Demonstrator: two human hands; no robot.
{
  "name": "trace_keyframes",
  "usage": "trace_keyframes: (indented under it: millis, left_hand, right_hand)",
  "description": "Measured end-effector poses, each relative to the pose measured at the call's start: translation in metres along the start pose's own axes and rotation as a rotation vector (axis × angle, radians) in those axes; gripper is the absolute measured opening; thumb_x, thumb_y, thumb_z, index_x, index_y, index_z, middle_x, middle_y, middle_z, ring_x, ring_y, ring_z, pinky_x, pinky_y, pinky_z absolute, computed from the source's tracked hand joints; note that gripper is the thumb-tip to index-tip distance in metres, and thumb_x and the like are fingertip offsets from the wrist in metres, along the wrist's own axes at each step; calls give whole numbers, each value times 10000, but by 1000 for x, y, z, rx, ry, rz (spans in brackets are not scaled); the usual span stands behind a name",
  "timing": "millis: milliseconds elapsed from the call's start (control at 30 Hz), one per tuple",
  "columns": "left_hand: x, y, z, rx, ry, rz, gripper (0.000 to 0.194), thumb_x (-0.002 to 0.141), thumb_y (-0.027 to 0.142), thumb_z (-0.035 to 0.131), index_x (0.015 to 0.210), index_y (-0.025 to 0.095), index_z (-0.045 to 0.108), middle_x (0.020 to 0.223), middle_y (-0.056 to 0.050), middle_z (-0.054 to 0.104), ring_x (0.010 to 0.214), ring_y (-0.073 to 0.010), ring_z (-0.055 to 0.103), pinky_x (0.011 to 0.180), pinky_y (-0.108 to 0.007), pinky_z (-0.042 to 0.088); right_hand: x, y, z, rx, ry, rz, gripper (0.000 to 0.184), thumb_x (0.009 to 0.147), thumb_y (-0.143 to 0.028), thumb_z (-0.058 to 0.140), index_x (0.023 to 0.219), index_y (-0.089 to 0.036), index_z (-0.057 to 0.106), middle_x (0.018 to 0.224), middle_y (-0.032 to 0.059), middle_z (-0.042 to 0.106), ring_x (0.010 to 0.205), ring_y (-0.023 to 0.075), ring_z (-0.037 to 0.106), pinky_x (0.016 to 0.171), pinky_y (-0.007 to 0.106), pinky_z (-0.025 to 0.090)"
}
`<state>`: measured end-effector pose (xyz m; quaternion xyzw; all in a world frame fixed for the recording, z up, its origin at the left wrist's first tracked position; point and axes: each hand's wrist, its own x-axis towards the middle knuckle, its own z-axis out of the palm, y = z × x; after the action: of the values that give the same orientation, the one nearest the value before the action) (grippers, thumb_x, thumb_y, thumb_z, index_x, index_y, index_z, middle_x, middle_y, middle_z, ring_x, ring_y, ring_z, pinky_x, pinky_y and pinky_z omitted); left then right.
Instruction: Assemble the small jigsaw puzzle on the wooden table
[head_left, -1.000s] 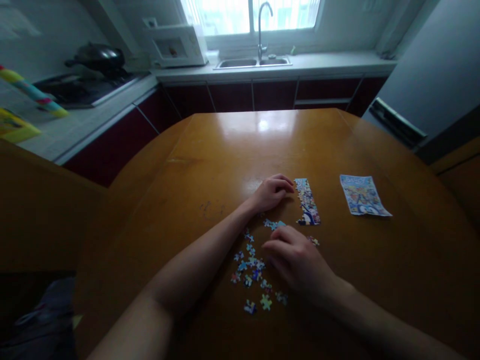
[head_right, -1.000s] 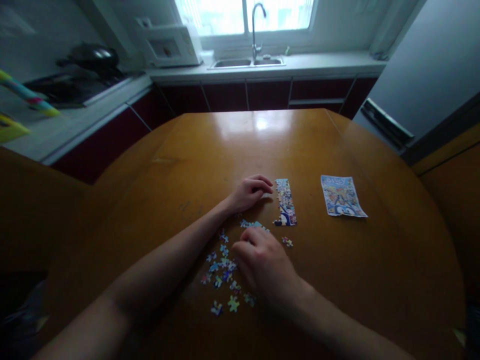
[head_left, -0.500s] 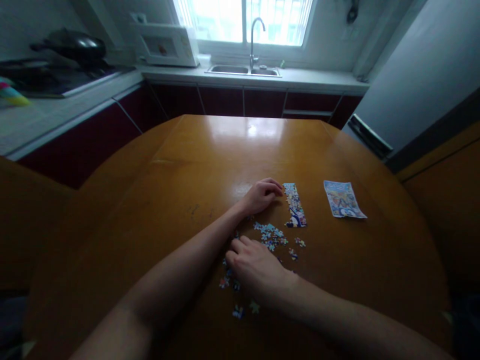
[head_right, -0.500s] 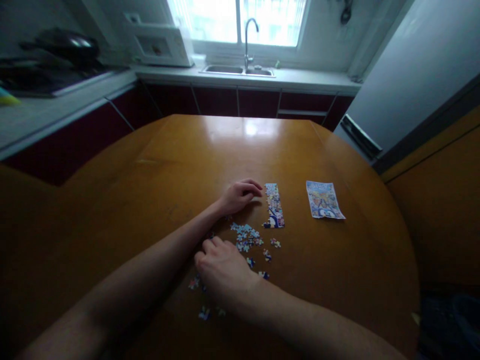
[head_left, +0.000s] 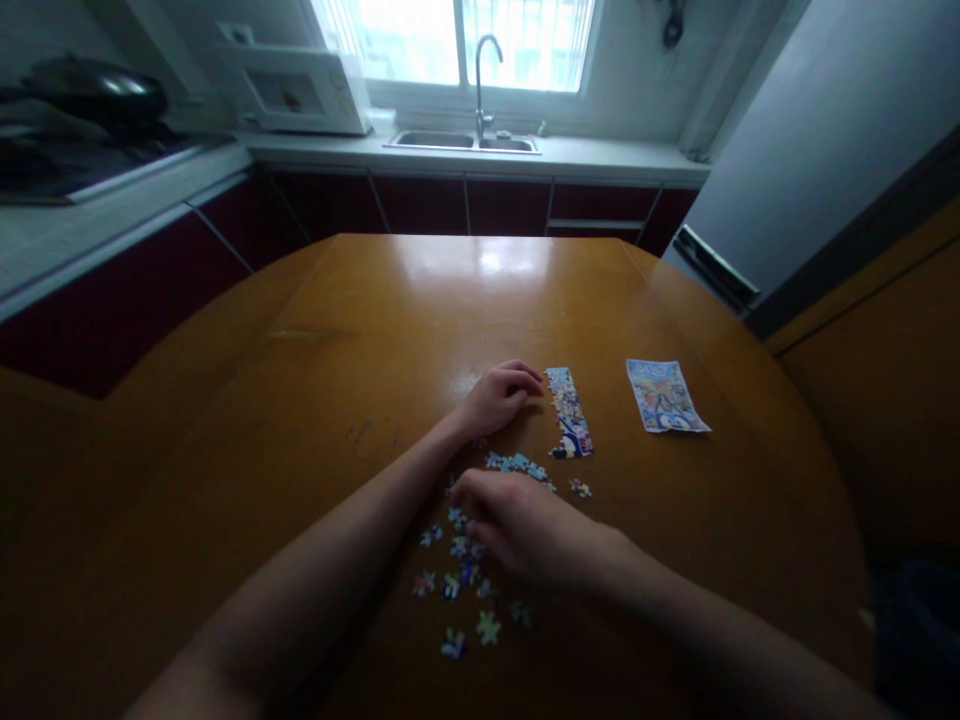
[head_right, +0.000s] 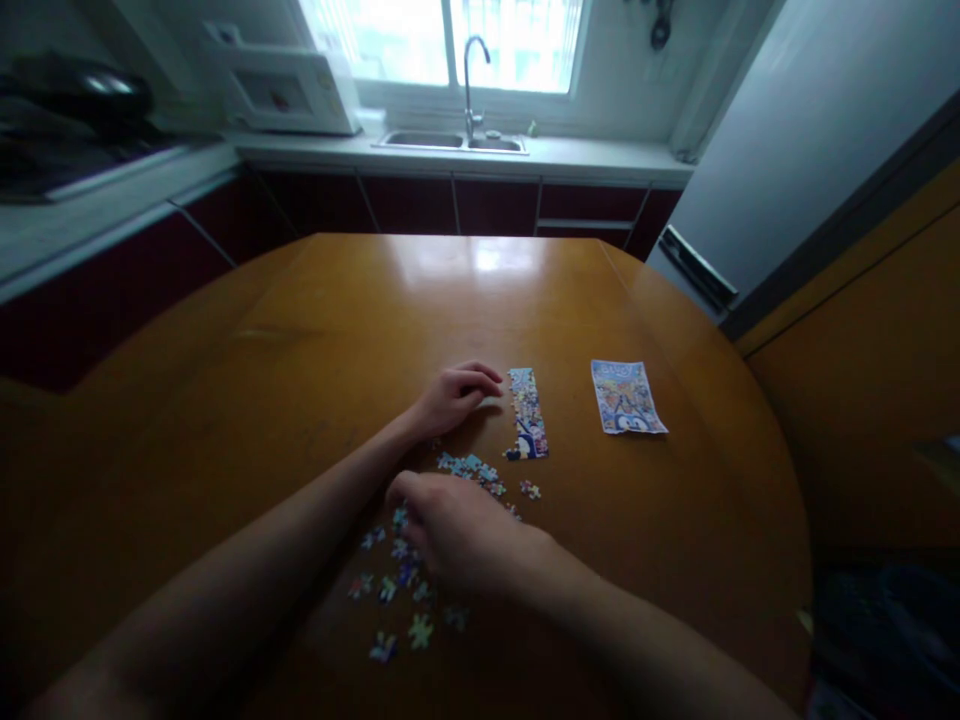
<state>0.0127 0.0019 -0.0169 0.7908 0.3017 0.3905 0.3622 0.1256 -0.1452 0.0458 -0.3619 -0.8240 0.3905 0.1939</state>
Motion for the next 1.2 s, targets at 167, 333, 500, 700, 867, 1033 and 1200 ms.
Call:
trace_keyframes:
  millis: [167, 333, 500, 700, 867, 1033, 1200]
  left_hand:
    - [-1, 1, -2, -2, -14, -19, 253, 844, 58, 525, 843, 183, 745, 1043, -69, 702, 976, -161, 664, 916, -355, 547]
    - [-2, 2, -4, 27, -26, -22, 242, 854, 74, 545, 854, 204, 750, 1040, -67, 701, 981, -173, 659, 927, -381, 544]
    - [-2, 8, -7, 30, -46, -37, 228, 869, 105, 547, 869, 203, 752, 1052, -70, 698, 995, -179, 657, 935, -388, 541]
    - [-2, 11, -8, 28, -58, -46, 235, 871, 110, 544, 877, 211, 757, 1051, -69, 700, 999, -183, 656, 938, -384, 533]
    - [-2, 11, -8, 49, -54, -48, 265, 857, 81, 532, 884, 213, 760, 1053, -63, 699, 1002, -180, 658, 939, -375, 533]
    - [-2, 10, -8, 51, -56, -42, 262, 864, 82, 530, 894, 206, 759, 1060, -64, 698, 1008, -180, 659, 943, -377, 533]
    - [-2, 10, -7, 41, -52, -37, 243, 863, 90, 545, 877, 209, 756, 1064, -67, 702, 1010, -178, 659, 958, -380, 531]
  right_hand:
    - [-13, 32, -40, 191, 339, 124, 172, 894, -182, 591, 990, -195, 733, 897, 39, 720, 784, 159, 628, 728, 308, 498]
    - [-21, 71, -58, 356, 573, 320, 169, 844, -284, 671, 944, -188, 768, 908, 78, 771, 806, 207, 693, 733, 375, 548]
    - [-27, 87, -64, 367, 598, 359, 203, 829, -320, 677, 932, -173, 773, 890, 90, 776, 783, 212, 699, 728, 395, 567]
    - [-30, 91, -65, 372, 605, 365, 191, 824, -288, 670, 943, -173, 766, 886, 87, 768, 770, 199, 695, 721, 377, 566]
    - [-31, 92, -65, 392, 589, 338, 194, 801, -253, 672, 954, -166, 754, 930, 93, 766, 821, 208, 701, 759, 381, 558]
    - [-30, 93, -63, 425, 623, 324, 197, 817, -262, 647, 957, -156, 738, 845, 74, 745, 740, 187, 680, 693, 350, 544]
    - [-29, 95, -60, 490, 656, 314, 161, 822, -242, 636, 928, -155, 719, 786, 63, 729, 704, 177, 682, 652, 329, 540]
